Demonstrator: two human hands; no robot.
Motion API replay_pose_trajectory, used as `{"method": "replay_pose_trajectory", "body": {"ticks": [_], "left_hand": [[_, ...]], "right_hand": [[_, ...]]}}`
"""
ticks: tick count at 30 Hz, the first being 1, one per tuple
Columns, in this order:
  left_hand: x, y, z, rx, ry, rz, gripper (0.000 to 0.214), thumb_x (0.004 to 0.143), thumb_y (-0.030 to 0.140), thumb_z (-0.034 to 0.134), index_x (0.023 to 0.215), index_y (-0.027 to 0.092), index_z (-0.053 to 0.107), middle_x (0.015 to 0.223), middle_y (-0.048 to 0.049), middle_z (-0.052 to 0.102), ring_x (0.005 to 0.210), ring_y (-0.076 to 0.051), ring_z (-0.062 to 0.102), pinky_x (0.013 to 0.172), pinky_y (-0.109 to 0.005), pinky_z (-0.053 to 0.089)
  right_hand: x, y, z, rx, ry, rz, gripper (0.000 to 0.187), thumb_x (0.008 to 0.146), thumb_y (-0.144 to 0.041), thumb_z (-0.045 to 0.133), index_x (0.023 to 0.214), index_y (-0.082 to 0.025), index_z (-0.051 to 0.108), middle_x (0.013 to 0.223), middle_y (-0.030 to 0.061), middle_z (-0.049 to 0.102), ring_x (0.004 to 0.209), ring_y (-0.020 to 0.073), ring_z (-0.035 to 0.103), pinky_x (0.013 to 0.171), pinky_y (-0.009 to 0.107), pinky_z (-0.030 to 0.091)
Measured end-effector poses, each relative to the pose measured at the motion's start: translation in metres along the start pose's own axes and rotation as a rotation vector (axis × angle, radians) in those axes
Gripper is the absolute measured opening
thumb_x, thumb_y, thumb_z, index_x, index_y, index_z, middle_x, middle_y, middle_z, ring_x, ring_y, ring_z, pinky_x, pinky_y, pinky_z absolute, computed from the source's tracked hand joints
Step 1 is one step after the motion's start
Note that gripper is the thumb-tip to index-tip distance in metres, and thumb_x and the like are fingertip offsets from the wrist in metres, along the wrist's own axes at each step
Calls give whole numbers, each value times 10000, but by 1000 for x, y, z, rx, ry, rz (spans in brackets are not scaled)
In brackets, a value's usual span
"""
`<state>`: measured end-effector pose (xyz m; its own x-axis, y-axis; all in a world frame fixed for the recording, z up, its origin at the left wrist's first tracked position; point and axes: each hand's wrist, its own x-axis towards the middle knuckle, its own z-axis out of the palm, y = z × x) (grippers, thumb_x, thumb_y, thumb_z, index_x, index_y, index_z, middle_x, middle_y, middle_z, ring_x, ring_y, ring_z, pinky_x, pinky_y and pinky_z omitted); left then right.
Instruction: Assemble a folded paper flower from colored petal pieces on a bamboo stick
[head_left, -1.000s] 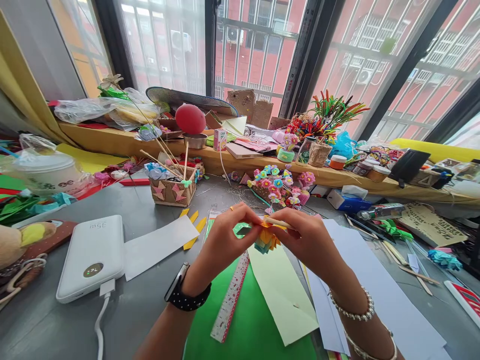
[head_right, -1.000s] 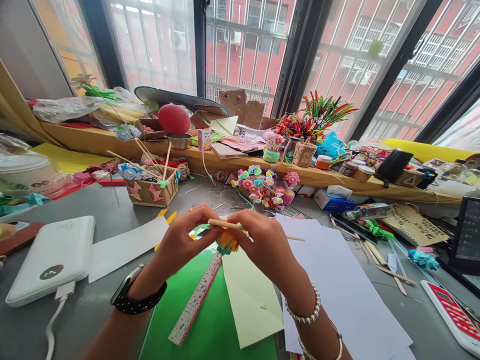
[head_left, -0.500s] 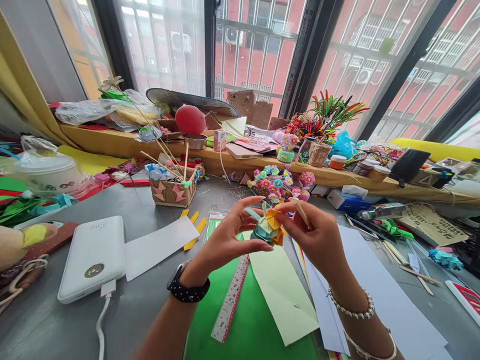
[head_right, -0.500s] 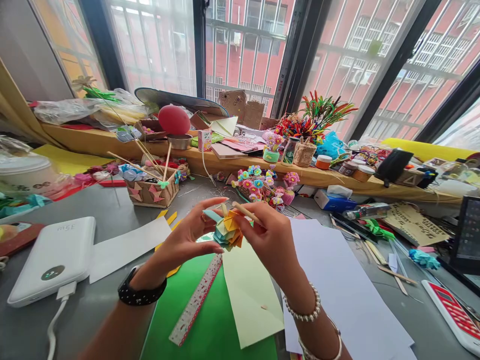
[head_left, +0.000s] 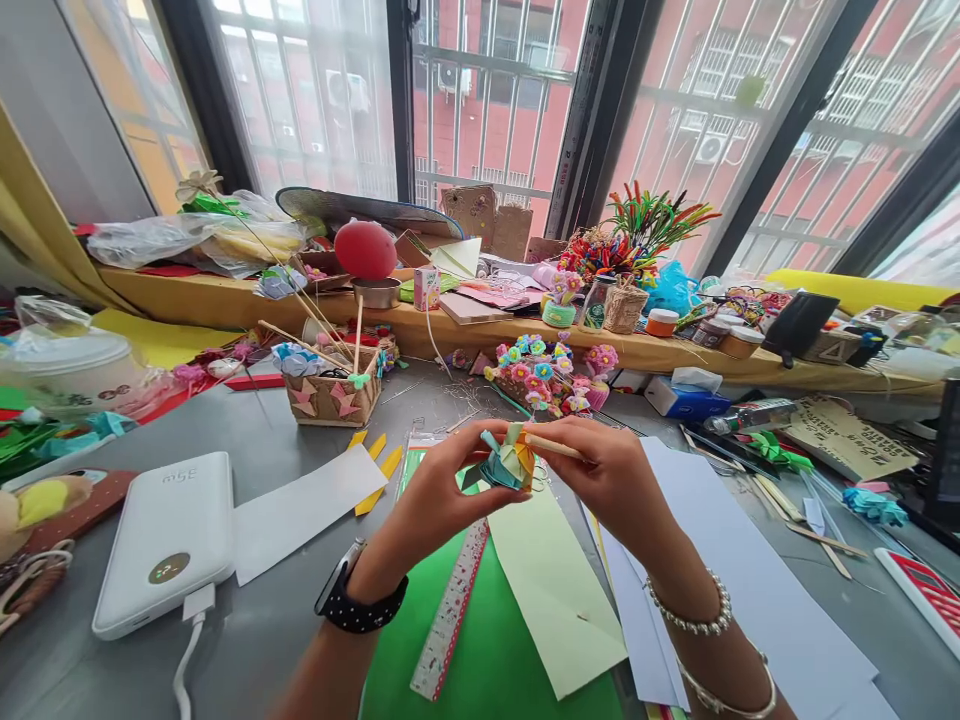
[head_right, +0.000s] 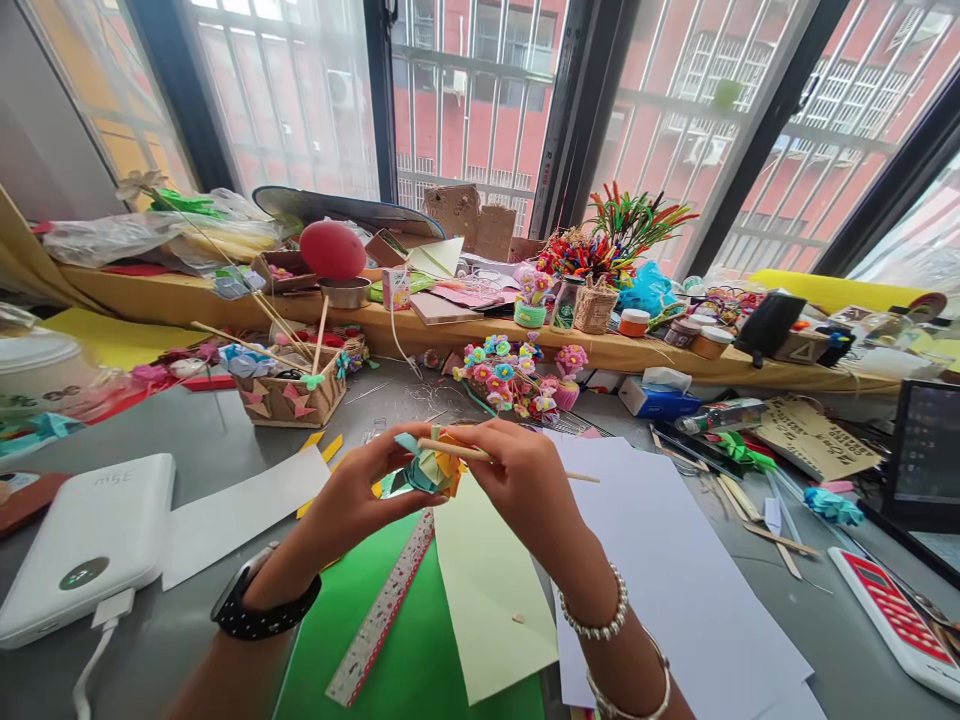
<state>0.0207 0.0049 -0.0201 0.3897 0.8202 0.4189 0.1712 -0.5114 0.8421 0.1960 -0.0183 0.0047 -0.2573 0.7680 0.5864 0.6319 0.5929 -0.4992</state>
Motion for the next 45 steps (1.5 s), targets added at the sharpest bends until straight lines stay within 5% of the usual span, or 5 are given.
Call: {"method": "replay_pose_trajectory", "body": {"ticks": [14, 28, 35, 45], "left_hand": [[1, -4, 2, 71, 32, 15, 440, 636, 304, 699, 1041, 190, 573, 958, -68, 659, 846, -200, 611, 790, -336, 492], [0, -3, 4, 51, 73, 23, 431, 651, 305, 688, 1041, 174, 559, 1009, -65, 639, 894, -191, 611, 817, -310, 493], [0, -6, 3, 58, 31, 29, 474, 663, 327, 678, 1092, 177, 540, 1057, -71, 631, 920, -196, 607, 816, -305, 496], [1, -3, 4, 54, 38, 6, 448, 651, 307, 683, 1054, 151, 567, 1019, -77, 645, 896, -207, 618, 792, -305, 509]], "right_hand": [[1, -5, 3, -68, 47, 61, 184, 764, -142, 541, 882, -195, 671, 748, 9, 688, 497, 97, 517, 500, 212, 413], [-2, -5, 17, -162, 148, 12, 123, 755, -136, 541, 838, -160, 628, 812, 44, 681, 569, 123, 567, 483, 218, 406], [1, -3, 9, -41, 35, 41, 258, 766, -97, 514, 973, -177, 645, 935, 42, 691, 721, 137, 630, 583, 212, 477], [-1, -1, 17, -128, 109, -8, 244, 748, -80, 507, 908, -171, 667, 858, 51, 704, 750, 173, 644, 630, 260, 492]]}}
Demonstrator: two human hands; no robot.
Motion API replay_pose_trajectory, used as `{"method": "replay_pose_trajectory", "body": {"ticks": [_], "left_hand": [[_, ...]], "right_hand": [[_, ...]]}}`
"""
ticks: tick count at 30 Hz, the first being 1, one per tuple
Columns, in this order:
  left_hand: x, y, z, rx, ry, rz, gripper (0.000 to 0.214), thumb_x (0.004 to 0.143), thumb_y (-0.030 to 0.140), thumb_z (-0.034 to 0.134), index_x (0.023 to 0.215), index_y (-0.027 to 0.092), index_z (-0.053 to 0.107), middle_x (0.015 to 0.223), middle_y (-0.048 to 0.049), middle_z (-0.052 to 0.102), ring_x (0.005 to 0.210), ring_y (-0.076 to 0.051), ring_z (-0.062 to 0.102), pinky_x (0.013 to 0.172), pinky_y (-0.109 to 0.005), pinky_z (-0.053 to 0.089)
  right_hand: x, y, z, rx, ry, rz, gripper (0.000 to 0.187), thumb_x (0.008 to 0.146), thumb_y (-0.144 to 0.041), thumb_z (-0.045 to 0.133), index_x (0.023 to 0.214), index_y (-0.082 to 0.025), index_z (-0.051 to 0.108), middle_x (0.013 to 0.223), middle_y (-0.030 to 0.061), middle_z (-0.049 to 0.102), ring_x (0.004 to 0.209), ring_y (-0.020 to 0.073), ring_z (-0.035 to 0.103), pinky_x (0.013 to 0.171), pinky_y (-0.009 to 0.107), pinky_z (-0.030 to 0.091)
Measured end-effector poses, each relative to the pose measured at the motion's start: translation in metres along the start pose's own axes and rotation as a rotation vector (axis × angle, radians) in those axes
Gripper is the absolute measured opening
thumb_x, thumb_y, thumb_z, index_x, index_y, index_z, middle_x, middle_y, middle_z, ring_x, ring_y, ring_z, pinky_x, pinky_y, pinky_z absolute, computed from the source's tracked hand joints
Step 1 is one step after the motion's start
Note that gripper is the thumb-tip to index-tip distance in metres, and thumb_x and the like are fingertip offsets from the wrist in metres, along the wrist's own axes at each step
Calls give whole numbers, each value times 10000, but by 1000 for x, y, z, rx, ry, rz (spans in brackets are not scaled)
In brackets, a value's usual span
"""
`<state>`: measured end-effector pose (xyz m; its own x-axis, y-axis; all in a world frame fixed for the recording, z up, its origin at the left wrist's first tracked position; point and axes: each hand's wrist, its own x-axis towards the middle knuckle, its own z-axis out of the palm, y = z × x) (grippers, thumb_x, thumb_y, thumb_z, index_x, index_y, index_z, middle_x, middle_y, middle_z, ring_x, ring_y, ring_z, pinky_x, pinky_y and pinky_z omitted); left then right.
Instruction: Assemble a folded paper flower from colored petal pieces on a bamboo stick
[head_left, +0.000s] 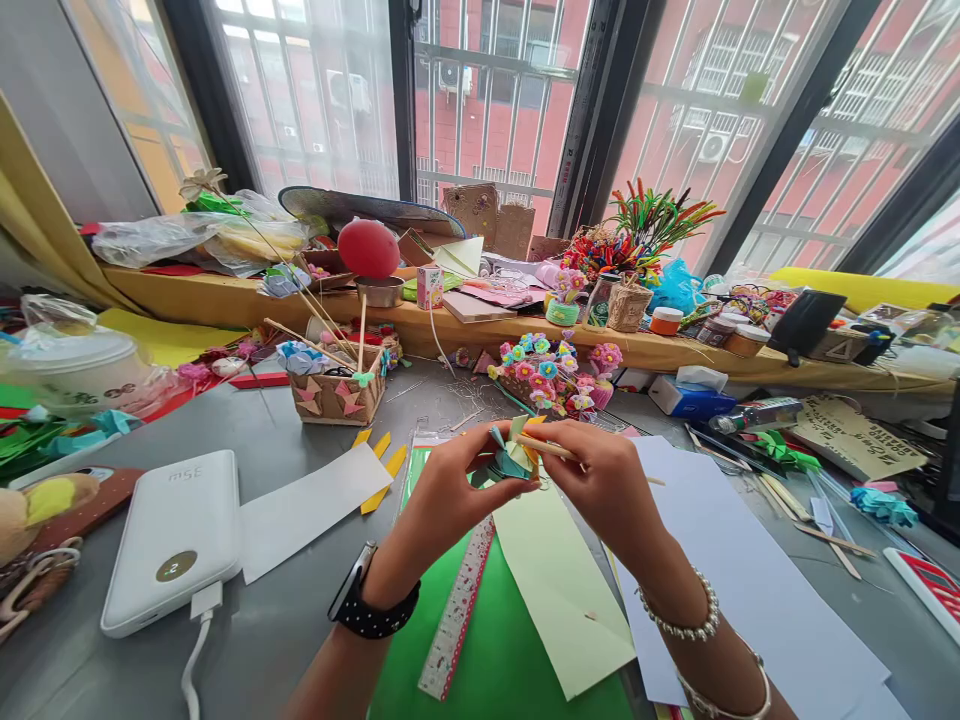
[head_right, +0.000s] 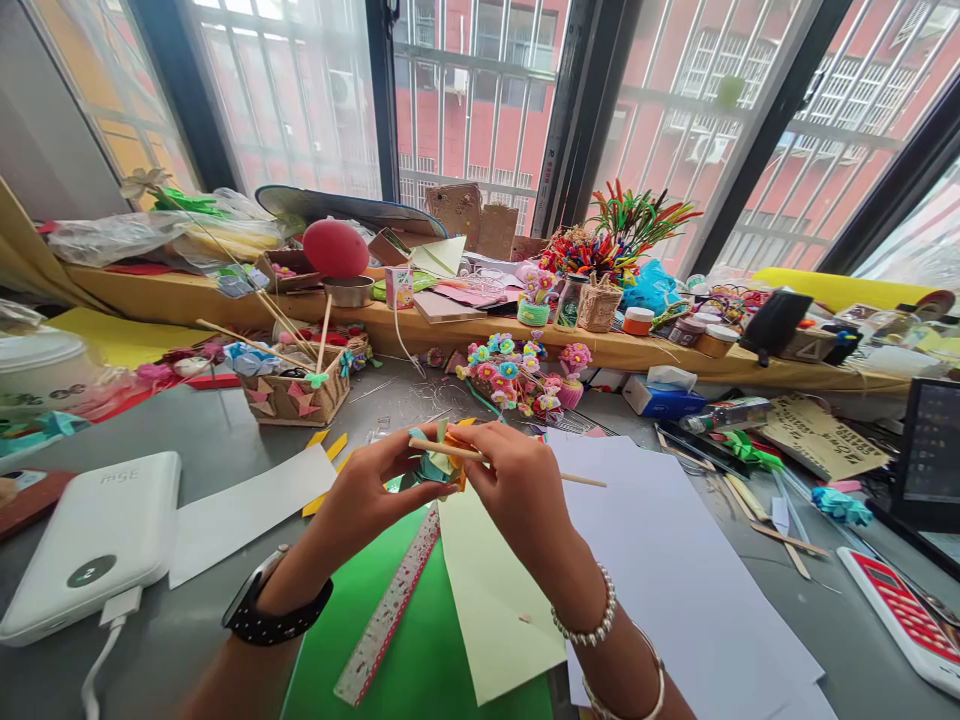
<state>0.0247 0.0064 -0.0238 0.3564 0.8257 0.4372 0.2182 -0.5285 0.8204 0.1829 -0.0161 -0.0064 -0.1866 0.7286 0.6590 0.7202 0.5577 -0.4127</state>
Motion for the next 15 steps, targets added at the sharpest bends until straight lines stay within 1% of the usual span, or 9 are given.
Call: {"method": "replay_pose_trajectory", "body": {"ticks": [5, 9, 15], "left_hand": [[0, -1, 2, 2, 15, -28, 469, 645, 338, 682, 1055, 144, 562, 976, -80, 649, 866, -209, 619, 784, -318, 508], [-1, -3, 3, -2, 16, -38, 474, 643, 357, 680, 1051, 146, 563, 960, -81, 649, 858, -210, 616, 769, -320, 510], [-1, -2, 3, -60, 13, -60, 467, 641, 350, 683, 1045, 153, 560, 941, -64, 649, 843, -189, 615, 748, -284, 509]], "right_hand": [[-2, -1, 3, -62, 32, 3, 222, 746, -83, 511, 887, -147, 670, 842, 69, 705, 727, 186, 649, 634, 274, 497], [-3, -4, 4, -93, 42, 20, 214, 744, -77, 509, 874, -146, 664, 831, 63, 703, 697, 180, 645, 584, 263, 491], [-4, -7, 5, -107, 38, 29, 192, 762, -109, 514, 885, -148, 656, 864, 71, 695, 721, 176, 635, 600, 258, 481]]}}
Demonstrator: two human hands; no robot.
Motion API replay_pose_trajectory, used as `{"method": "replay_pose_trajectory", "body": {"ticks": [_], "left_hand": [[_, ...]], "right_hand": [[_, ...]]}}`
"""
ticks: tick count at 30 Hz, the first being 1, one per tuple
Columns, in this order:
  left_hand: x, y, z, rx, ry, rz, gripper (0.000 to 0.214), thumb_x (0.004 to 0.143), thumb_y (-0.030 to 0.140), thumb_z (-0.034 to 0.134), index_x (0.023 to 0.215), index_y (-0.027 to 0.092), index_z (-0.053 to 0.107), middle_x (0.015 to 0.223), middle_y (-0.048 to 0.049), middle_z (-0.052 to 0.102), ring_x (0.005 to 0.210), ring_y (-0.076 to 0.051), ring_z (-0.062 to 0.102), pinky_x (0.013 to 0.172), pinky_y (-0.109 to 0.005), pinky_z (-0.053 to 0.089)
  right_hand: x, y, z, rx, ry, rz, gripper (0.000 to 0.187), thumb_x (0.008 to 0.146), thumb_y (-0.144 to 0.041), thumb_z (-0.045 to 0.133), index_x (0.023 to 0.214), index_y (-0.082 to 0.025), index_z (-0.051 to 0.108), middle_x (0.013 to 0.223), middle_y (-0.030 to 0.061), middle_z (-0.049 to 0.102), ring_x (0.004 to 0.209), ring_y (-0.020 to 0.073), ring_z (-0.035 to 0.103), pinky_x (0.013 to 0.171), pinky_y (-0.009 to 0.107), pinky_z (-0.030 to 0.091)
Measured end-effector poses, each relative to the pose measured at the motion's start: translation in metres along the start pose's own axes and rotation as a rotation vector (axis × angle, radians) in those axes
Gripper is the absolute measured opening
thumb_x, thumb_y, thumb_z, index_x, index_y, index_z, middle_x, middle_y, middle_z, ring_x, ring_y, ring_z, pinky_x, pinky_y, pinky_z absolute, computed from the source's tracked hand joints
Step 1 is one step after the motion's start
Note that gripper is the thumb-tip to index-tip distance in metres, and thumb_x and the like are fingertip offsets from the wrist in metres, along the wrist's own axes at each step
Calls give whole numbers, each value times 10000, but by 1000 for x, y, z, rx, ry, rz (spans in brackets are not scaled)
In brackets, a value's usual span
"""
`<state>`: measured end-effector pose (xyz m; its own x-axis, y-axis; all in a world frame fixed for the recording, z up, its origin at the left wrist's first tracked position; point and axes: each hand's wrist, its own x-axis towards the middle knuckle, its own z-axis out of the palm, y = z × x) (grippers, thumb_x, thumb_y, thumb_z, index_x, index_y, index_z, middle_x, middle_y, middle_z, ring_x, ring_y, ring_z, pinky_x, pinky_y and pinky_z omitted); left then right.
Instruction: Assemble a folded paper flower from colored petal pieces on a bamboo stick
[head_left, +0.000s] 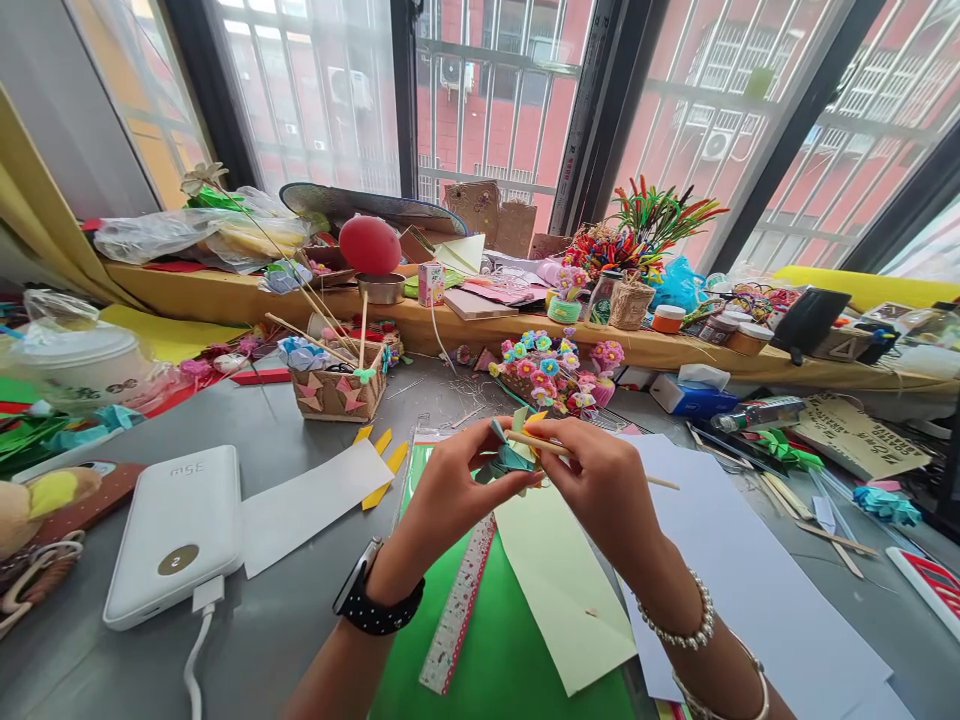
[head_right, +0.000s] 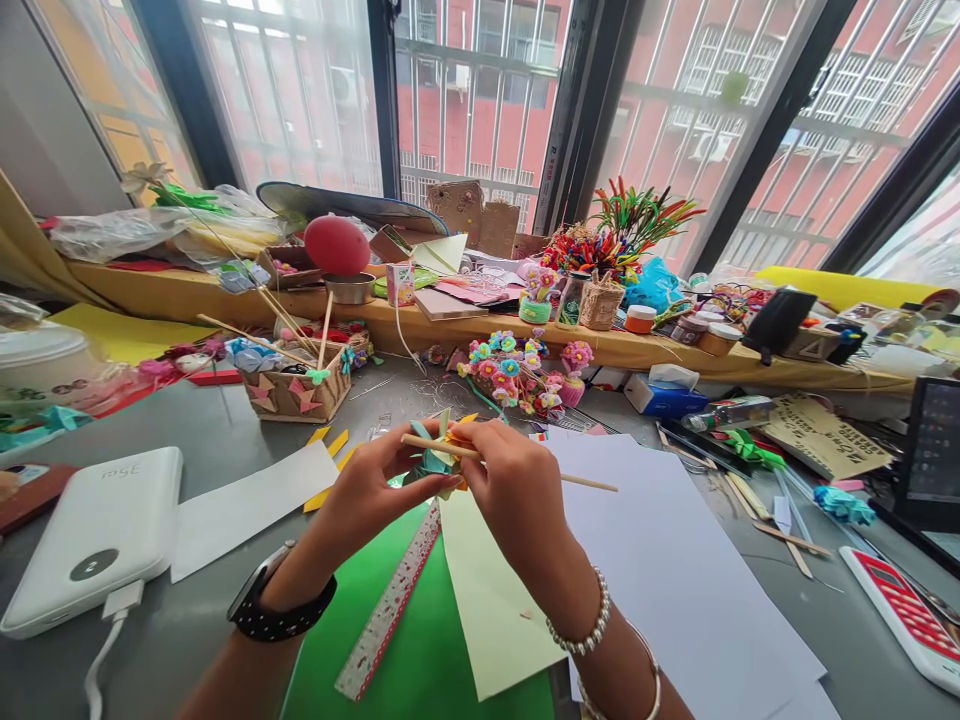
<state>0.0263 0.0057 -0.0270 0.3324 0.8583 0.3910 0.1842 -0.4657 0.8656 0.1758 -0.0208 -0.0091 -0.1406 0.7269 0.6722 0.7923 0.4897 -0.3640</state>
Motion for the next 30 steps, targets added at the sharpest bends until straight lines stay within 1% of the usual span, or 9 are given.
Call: {"method": "replay_pose_trajectory", "body": {"ticks": [3, 6, 9, 15, 19, 23, 25, 27, 30], "left_hand": [[0, 3, -1, -11, -7, -11, 436, 648, 341, 679, 1028, 158, 570, 921, -55, 651, 828, -180, 613, 725, -268, 508], [0, 5, -1, -19, -15, -17, 406, 654, 331, 679, 1012, 168, 579, 898, -40, 653, 813, -171, 613, 702, -249, 503], [1, 4, -2, -70, -30, -35, 406, 659, 330, 676, 1017, 170, 570, 901, -35, 650, 828, -167, 613, 704, -237, 498], [0, 2, -1, -147, -61, -69, 368, 673, 318, 668, 990, 165, 560, 904, -31, 635, 844, -167, 601, 689, -233, 495], [1, 1, 0, -193, -83, -71, 358, 686, 304, 658, 992, 155, 549, 908, -36, 627, 836, -166, 593, 684, -242, 493], [3, -3, 0, -241, -140, -23, 425, 681, 270, 669, 1064, 154, 526, 959, -54, 605, 911, -185, 562, 762, -276, 472], [3, -3, -1, -294, -161, -3, 446, 678, 241, 675, 1086, 160, 513, 1013, -62, 592, 958, -188, 546, 816, -286, 455], [3, -2, -1, -361, -160, -14, 414, 689, 230, 667, 1069, 163, 515, 1035, -64, 590, 983, -188, 541, 838, -288, 452], [2, 0, -2, -454, -128, -83, 366, 697, 244, 658, 1028, 159, 529, 972, -54, 610, 941, -189, 567, 788, -290, 487]], "right_hand": [[2, 1, -4, 59, -25, 41, 190, 757, -117, 517, 878, -158, 657, 830, 45, 693, 641, 142, 609, 528, 222, 445], [5, 4, -9, 140, -125, 78, 193, 747, -120, 533, 882, -178, 657, 725, -2, 678, 485, 89, 516, 452, 192, 383], [7, 7, -11, 170, -173, 91, 211, 743, -114, 530, 902, -179, 654, 713, -11, 665, 456, 75, 466, 439, 189, 352], [8, 5, -7, 168, -140, 101, 202, 744, -109, 507, 873, -169, 651, 746, 7, 669, 503, 92, 497, 463, 196, 357], [5, 2, -6, 91, -91, 110, 181, 728, -117, 511, 838, -172, 644, 743, 9, 671, 530, 111, 519, 486, 210, 363], [2, -1, -4, 5, -25, 128, 170, 721, -119, 489, 802, -168, 630, 743, 18, 666, 574, 134, 544, 516, 223, 376], [1, -3, -4, -18, 4, 141, 180, 722, -121, 487, 817, -167, 633, 743, 19, 666, 533, 124, 520, 515, 226, 373], [2, -3, -6, -9, 4, 141, 184, 718, -123, 501, 828, -166, 642, 729, 15, 663, 479, 105, 473, 496, 223, 361], [3, -4, -11, 98, -62, 117, 194, 739, -154, 515, 873, -171, 654, 706, 1, 649, 425, 76, 397, 435, 206, 317]]}}
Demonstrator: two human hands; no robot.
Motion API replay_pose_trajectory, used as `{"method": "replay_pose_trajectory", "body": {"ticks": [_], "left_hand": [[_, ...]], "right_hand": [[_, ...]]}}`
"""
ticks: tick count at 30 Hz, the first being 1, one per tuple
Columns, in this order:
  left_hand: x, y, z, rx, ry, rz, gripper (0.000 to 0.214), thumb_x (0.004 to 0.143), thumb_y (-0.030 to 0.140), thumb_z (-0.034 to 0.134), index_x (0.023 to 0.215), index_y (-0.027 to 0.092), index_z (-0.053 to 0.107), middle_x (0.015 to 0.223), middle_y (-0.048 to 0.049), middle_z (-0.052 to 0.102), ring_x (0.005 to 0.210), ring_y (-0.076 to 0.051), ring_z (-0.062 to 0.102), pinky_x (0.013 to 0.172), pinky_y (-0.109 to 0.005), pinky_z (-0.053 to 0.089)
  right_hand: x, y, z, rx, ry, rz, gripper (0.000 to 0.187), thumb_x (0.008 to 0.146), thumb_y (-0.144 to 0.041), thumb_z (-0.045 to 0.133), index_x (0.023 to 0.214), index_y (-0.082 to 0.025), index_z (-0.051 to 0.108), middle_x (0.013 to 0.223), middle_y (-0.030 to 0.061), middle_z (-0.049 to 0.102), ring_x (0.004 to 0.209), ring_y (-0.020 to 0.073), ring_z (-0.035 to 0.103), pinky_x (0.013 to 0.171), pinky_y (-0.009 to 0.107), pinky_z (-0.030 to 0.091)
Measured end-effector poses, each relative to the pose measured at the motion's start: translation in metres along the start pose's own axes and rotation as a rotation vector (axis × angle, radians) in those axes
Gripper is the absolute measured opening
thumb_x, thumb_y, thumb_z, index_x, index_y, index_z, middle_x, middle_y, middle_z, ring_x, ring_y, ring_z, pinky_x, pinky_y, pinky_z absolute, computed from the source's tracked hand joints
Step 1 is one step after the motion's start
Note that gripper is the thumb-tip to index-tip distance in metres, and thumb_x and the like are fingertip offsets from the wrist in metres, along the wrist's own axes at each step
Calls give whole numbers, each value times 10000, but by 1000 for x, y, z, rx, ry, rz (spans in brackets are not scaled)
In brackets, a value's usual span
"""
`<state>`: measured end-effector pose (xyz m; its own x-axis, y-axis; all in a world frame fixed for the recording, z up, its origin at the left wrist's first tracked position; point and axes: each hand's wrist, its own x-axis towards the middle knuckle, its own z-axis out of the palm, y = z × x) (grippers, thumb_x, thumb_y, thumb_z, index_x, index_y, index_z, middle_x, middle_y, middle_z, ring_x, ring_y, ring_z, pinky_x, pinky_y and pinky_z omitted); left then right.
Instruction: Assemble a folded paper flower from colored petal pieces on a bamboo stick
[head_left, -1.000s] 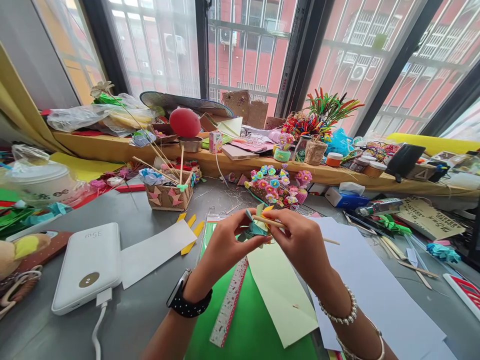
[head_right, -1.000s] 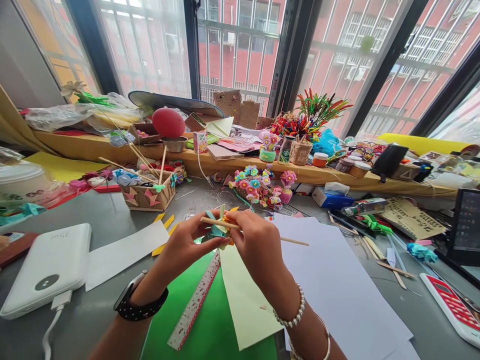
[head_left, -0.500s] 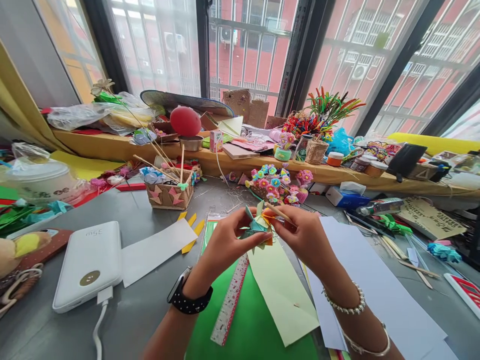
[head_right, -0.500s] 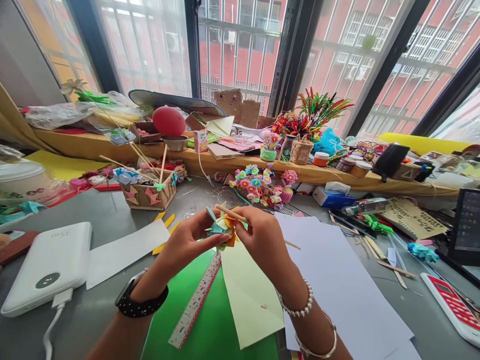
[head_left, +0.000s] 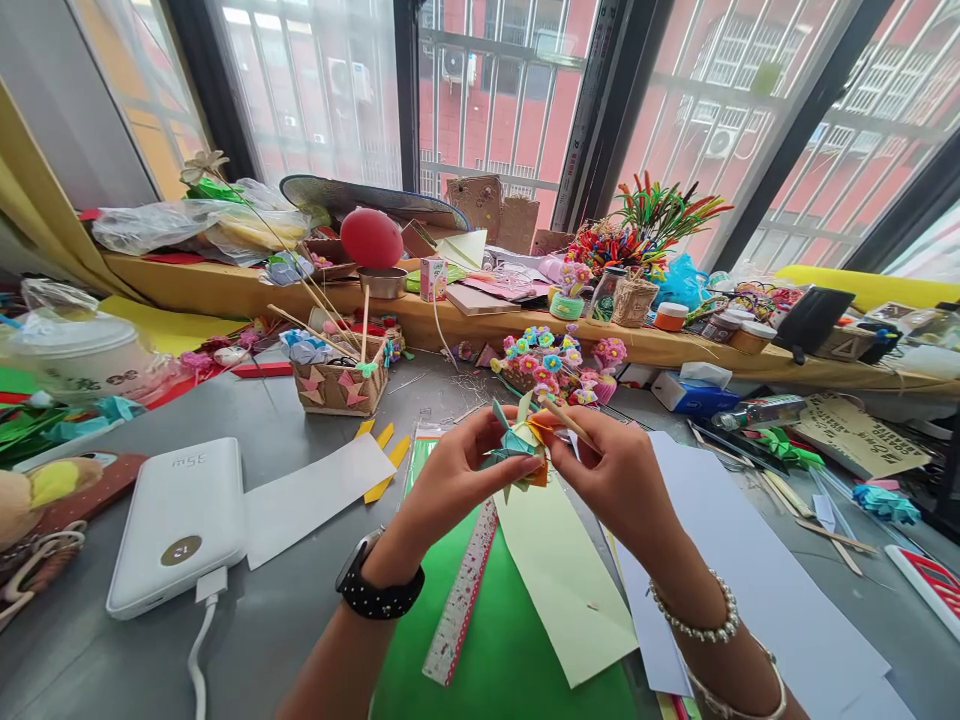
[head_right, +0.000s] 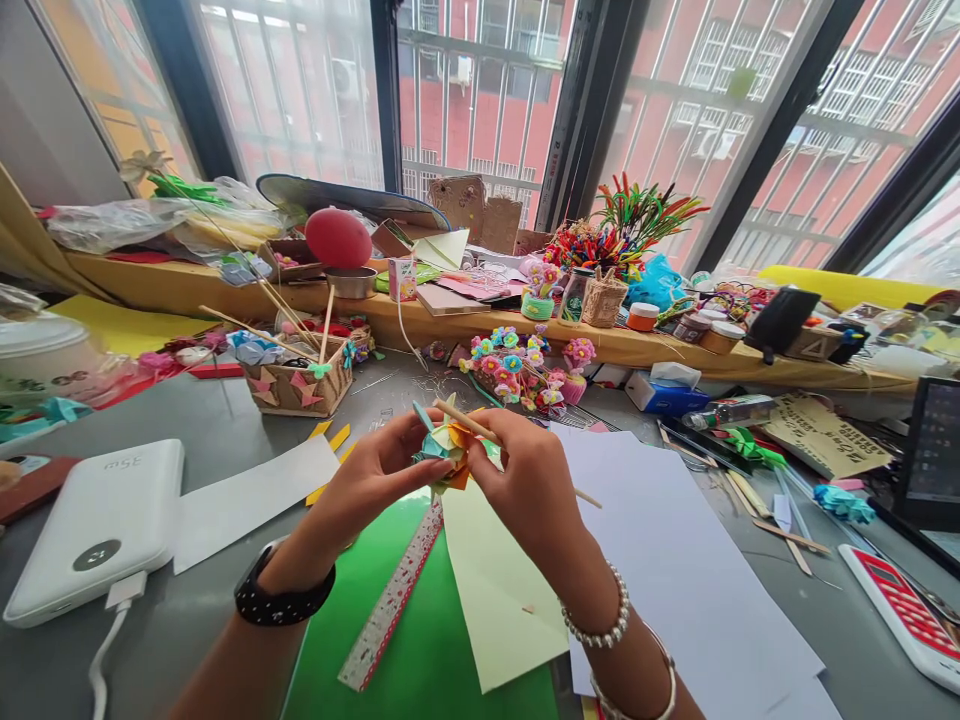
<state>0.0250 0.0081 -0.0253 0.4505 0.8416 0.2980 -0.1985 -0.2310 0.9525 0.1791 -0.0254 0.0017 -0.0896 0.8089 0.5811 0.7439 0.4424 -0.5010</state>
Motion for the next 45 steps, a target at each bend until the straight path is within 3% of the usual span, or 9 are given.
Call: {"method": "replay_pose_trajectory", "body": {"ticks": [9, 14, 19, 22, 30, 34, 39, 42, 45], "left_hand": [[0, 6, -1, -100, 75, -112, 362, 669, 271, 679, 996, 159, 569, 939, -51, 642, 860, -182, 611, 721, -263, 495], [-1, 7, -1, -102, 44, -115, 348, 665, 266, 686, 978, 158, 578, 889, -43, 646, 788, -153, 614, 671, -233, 488], [-2, 9, -5, -156, -12, -124, 361, 660, 284, 688, 974, 158, 561, 855, -43, 661, 756, -151, 624, 655, -226, 475], [-1, 9, -7, -222, -80, -166, 437, 641, 348, 695, 1011, 173, 540, 841, -52, 674, 785, -187, 639, 653, -242, 475], [-5, 14, -7, -252, -13, -230, 432, 635, 444, 665, 978, 185, 617, 868, -65, 682, 780, -198, 641, 589, -223, 472], [-4, 8, -11, -302, -77, -257, 418, 657, 440, 655, 986, 183, 641, 808, -51, 687, 637, -139, 629, 580, -215, 474], [-1, 0, -16, -241, -183, -292, 457, 690, 407, 639, 1068, 151, 611, 924, -97, 675, 842, -202, 627, 698, -268, 482], [0, 0, -17, -214, -137, -282, 527, 677, 493, 613, 1087, 164, 588, 969, -101, 663, 854, -206, 625, 729, -287, 477], [1, 1, -17, -213, -28, -162, 578, 633, 545, 619, 1090, 196, 570, 1079, -104, 616, 882, -209, 615, 745, -284, 475]], "right_hand": [[3, 6, -12, 179, -130, 30, 246, 805, -269, 494, 919, -146, 674, 464, -60, 380, 429, 68, 268, 409, 197, 234], [3, 8, -16, 135, -162, -36, 281, 812, -329, 489, 795, -150, 704, 488, -21, 492, 454, 84, 365, 436, 208, 286], [4, 11, -21, 181, -210, -59, 243, 791, -351, 542, 811, -175, 707, 455, -53, 433, 423, 58, 296, 407, 192, 252], [4, 11, -25, 216, -220, -86, 176, 777, -314, 580, 832, -199, 701, 504, -52, 491, 434, 54, 343, 416, 187, 277], [5, 10, -24, 127, -61, -201, 152, 720, -312, 649, 826, -208, 683, 755, 19, 559, 667, 120, 546, 520, 210, 429], [4, 10, -19, 98, -130, -214, 81, 733, -264, 640, 780, -207, 672, 805, 18, 567, 692, 111, 572, 527, 193, 442], [3, 9, -16, 35, -236, -207, 49, 740, -239, 636, 711, -201, 646, 717, -17, 610, 631, 91, 579, 548, 182, 434], [5, 10, -14, 15, -176, -197, 100, 752, -252, 621, 676, -188, 632, 664, -12, 588, 584, 95, 554, 510, 188, 413], [6, 12, -14, 48, -108, -172, 136, 768, -269, 599, 670, -179, 627, 633, -1, 562, 534, 98, 505, 453, 193, 380]]}}
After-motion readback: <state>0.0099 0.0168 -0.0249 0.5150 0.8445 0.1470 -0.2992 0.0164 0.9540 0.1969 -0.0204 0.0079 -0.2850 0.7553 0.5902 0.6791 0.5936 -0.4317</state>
